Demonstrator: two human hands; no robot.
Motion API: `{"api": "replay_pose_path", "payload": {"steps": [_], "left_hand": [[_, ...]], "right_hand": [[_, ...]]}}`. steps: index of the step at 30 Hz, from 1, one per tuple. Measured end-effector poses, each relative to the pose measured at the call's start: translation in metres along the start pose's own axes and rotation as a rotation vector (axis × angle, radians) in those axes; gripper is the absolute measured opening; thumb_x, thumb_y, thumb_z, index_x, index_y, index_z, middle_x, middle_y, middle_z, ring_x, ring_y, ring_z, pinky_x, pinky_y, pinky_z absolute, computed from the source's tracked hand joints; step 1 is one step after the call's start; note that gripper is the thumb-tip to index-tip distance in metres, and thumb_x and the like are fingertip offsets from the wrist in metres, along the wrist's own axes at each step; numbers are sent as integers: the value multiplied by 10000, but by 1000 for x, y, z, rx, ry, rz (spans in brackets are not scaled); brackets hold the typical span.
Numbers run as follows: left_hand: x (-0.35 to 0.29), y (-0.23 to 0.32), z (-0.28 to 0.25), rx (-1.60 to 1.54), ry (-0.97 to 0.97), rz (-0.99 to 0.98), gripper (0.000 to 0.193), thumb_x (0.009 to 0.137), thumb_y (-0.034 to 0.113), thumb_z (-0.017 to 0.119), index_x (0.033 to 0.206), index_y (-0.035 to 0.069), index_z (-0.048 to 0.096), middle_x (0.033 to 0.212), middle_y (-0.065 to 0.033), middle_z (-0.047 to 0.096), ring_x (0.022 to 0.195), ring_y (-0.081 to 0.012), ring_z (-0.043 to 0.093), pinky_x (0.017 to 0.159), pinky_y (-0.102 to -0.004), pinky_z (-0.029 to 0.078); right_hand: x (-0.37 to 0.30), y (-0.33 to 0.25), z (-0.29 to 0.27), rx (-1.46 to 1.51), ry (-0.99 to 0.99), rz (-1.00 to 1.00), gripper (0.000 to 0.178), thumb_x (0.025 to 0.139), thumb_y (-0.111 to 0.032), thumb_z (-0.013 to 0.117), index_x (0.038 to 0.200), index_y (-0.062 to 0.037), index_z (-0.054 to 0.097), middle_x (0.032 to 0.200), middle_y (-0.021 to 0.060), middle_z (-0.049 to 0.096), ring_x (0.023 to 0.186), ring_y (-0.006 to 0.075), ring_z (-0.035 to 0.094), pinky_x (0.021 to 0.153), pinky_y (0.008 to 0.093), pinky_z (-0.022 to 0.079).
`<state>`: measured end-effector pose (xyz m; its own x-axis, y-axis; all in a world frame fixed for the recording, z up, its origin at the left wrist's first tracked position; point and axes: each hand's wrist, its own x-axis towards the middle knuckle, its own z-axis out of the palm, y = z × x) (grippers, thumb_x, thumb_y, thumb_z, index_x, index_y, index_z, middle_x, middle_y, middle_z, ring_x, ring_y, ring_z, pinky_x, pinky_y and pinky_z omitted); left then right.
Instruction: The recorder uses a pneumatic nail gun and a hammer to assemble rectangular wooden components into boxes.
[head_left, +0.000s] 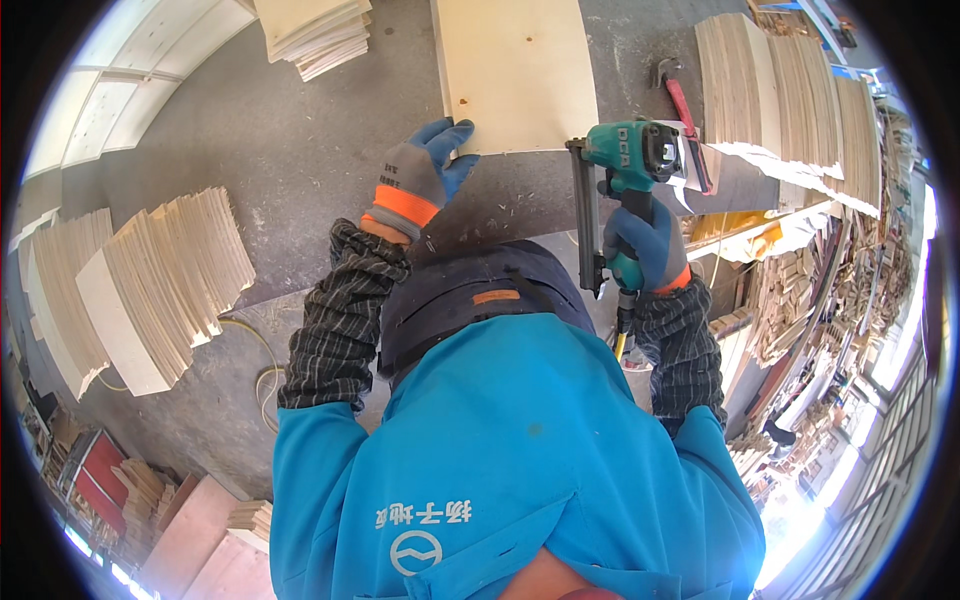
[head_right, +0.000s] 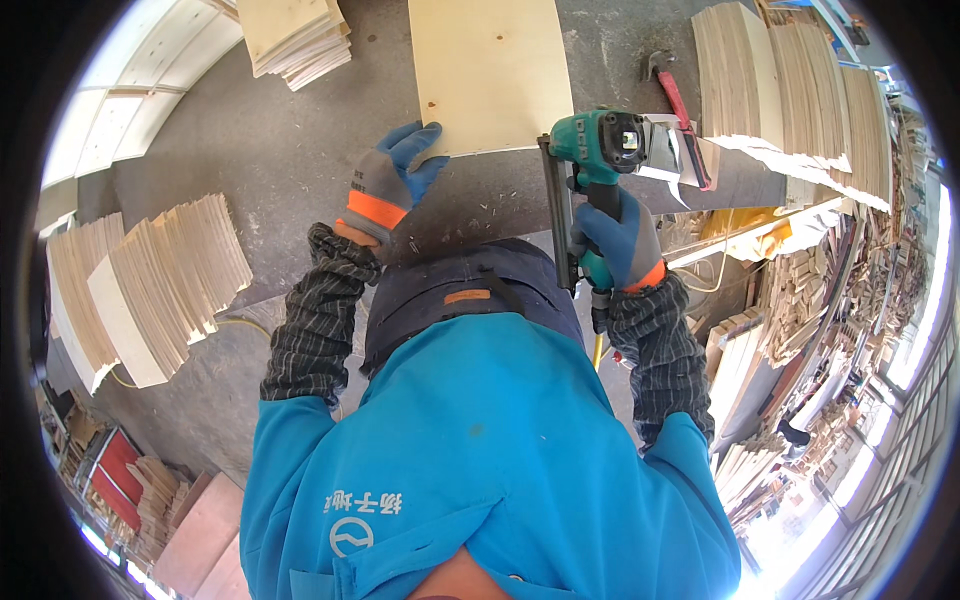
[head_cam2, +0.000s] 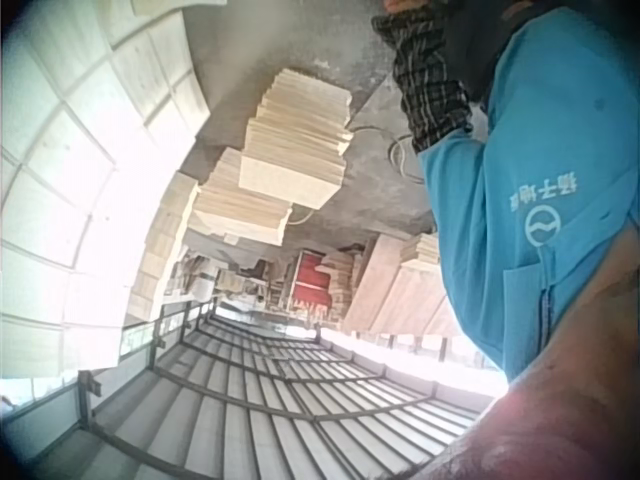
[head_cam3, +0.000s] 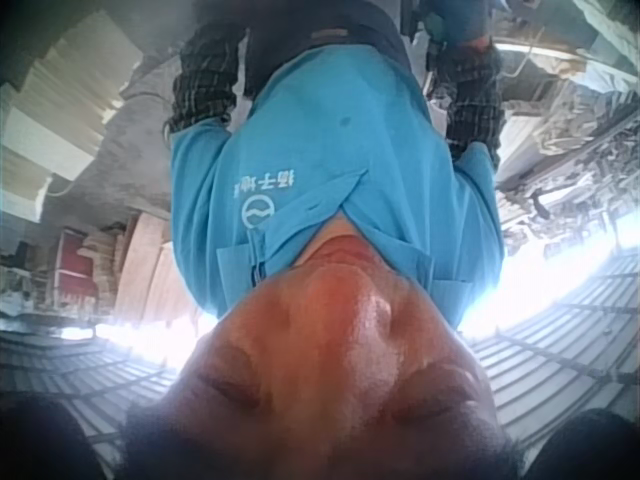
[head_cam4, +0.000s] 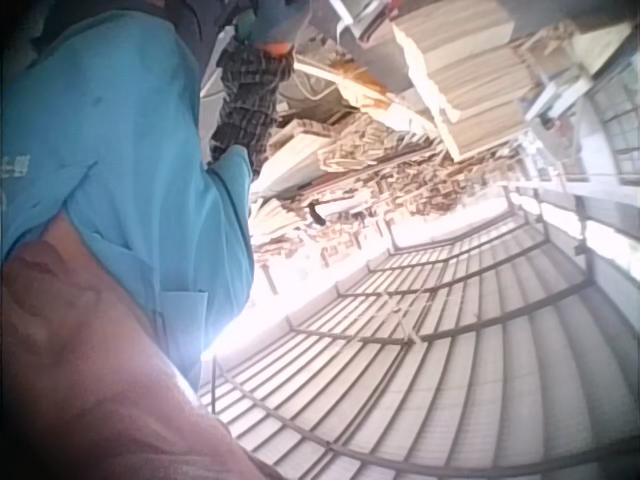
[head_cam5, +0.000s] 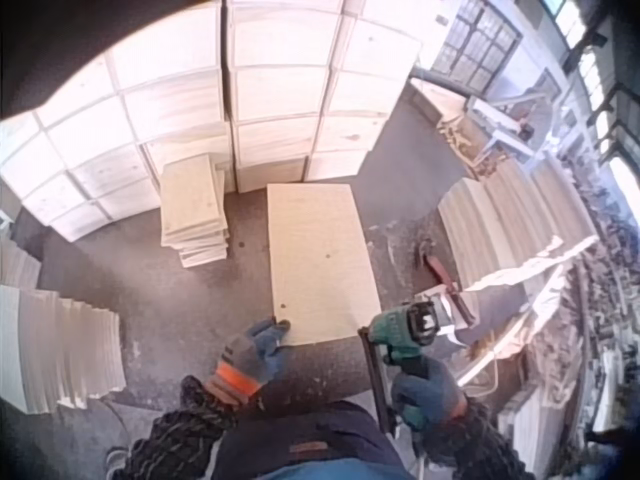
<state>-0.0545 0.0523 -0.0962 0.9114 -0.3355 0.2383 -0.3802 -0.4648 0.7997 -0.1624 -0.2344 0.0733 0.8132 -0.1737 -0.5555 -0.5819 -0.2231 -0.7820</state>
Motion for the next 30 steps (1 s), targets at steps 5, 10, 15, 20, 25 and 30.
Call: {"api": "replay_pose_path", "payload": {"steps": [5, 10, 15, 20, 25, 30], "left_hand": [[1, 1, -2, 22, -7, 13, 390, 909, 195, 859, 1272, 82, 772, 1264, -194, 765, 994, -361, 792, 859, -408, 657], [0, -2, 0, -4, -2, 0, 397, 910, 202, 860, 1278, 84, 772, 1275, -199, 760, 1000, -364, 790, 862, -408, 657], [2, 1, -3, 14, -14, -3, 394, 913, 200, 854, 1281, 85, 774, 1285, -201, 756, 1000, -364, 789, 869, -406, 656], [2, 6, -8, 10, -26, -20, 381, 921, 193, 843, 1278, 78, 776, 1296, -197, 753, 1014, -360, 787, 880, -403, 653], [1, 8, -8, -49, -74, -86, 427, 943, 197, 843, 1338, 63, 751, 1341, -217, 727, 1123, -371, 760, 964, -397, 632], [-1, 5, -4, -50, -46, -76, 410, 944, 189, 830, 1331, 74, 756, 1347, -213, 727, 1099, -367, 765, 948, -404, 636]], "right_hand": [[2, 4, -4, -33, -35, -10, 454, 914, -254, 579, 1206, 77, 686, 705, 44, 652, 624, 120, 609, 595, 272, 443], [3, 6, -6, 14, -28, 13, 481, 908, -240, 604, 1271, 66, 675, 729, 62, 657, 635, 142, 628, 611, 293, 480], [1, 4, -6, 50, -46, 19, 498, 903, -222, 632, 1319, 51, 668, 747, 77, 656, 642, 157, 642, 620, 310, 512], [-1, 3, -10, -7, -32, 5, 483, 908, -218, 625, 1309, 48, 670, 734, 57, 645, 639, 146, 638, 606, 306, 501], [-14, -8, 5, 92, -28, -22, 507, 893, -203, 625, 1320, 66, 659, 728, 53, 644, 624, 130, 607, 589, 279, 459], [-9, -20, 26, 55, -93, 2, 564, 880, -194, 620, 1371, 82, 634, 731, 53, 635, 609, 124, 588, 582, 265, 439]]}}
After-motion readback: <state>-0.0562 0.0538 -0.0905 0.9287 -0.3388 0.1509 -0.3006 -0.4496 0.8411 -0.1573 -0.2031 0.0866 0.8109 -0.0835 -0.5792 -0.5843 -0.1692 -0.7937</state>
